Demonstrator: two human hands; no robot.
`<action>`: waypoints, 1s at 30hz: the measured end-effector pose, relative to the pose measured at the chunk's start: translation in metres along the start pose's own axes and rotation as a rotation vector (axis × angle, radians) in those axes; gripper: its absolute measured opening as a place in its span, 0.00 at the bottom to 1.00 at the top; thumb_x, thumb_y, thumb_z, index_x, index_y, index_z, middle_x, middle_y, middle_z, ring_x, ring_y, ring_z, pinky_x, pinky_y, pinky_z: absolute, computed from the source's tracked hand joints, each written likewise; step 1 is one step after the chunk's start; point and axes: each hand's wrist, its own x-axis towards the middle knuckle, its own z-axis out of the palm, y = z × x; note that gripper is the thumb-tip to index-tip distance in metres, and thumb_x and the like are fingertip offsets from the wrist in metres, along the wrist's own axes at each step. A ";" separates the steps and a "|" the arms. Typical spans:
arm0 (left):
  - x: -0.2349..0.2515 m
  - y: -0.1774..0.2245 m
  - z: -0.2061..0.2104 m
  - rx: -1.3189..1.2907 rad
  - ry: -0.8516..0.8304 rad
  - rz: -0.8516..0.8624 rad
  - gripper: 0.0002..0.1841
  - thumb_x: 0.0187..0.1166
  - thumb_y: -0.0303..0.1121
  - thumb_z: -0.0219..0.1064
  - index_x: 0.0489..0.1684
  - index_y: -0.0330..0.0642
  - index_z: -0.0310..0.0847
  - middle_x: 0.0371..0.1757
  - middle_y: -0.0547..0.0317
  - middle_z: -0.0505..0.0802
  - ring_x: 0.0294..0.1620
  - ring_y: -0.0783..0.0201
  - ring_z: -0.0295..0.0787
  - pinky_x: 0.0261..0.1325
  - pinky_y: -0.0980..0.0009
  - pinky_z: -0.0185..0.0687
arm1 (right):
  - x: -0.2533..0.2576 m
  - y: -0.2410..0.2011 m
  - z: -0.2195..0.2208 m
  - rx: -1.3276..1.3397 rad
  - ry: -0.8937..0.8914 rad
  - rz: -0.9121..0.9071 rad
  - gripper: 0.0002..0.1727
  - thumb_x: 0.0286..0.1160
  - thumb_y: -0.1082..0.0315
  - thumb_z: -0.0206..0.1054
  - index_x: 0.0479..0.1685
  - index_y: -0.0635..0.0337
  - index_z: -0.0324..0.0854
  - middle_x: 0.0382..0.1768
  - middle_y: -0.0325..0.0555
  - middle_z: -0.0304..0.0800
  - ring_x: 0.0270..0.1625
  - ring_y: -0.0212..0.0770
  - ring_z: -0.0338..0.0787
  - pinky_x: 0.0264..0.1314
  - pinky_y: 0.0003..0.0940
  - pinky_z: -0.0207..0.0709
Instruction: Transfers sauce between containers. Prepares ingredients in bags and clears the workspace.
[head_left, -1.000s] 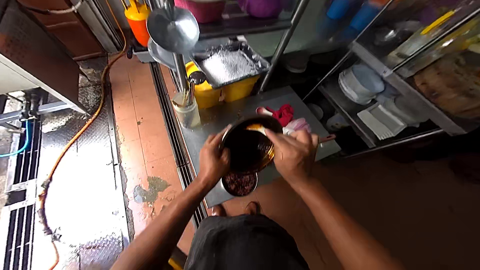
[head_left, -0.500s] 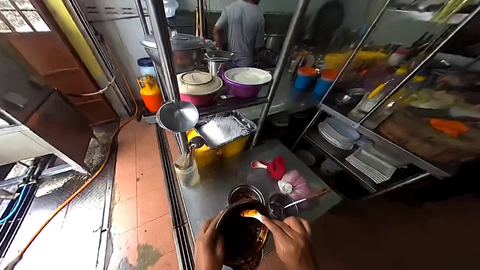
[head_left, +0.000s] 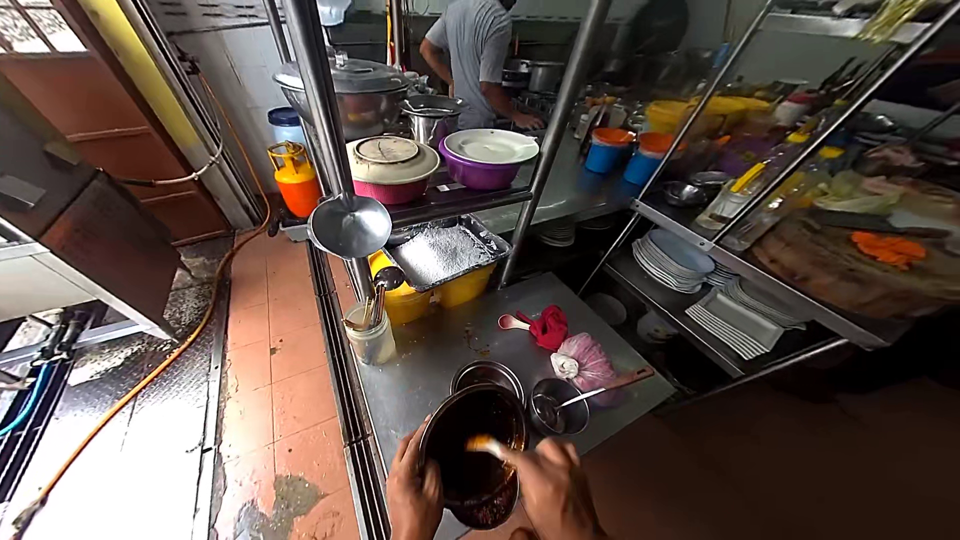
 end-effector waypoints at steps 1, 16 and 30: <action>-0.003 0.002 0.001 -0.019 -0.007 0.017 0.27 0.65 0.20 0.59 0.67 0.38 0.87 0.62 0.52 0.92 0.63 0.65 0.89 0.68 0.66 0.85 | 0.010 0.005 -0.003 -0.015 0.063 0.050 0.15 0.73 0.71 0.64 0.45 0.44 0.96 0.29 0.37 0.93 0.36 0.45 0.89 0.45 0.51 0.80; -0.007 0.005 0.017 0.034 0.077 0.256 0.24 0.71 0.21 0.58 0.68 0.37 0.86 0.65 0.46 0.89 0.65 0.63 0.88 0.65 0.69 0.87 | -0.020 -0.008 -0.004 -0.089 -0.013 0.111 0.13 0.75 0.69 0.61 0.38 0.48 0.93 0.24 0.37 0.89 0.33 0.45 0.89 0.44 0.48 0.79; -0.017 -0.010 0.010 0.031 -0.018 0.196 0.25 0.75 0.19 0.58 0.73 0.38 0.81 0.68 0.50 0.86 0.70 0.63 0.83 0.74 0.67 0.79 | -0.015 -0.004 0.012 0.039 0.017 0.065 0.11 0.77 0.73 0.62 0.43 0.54 0.92 0.31 0.41 0.90 0.41 0.48 0.86 0.50 0.48 0.77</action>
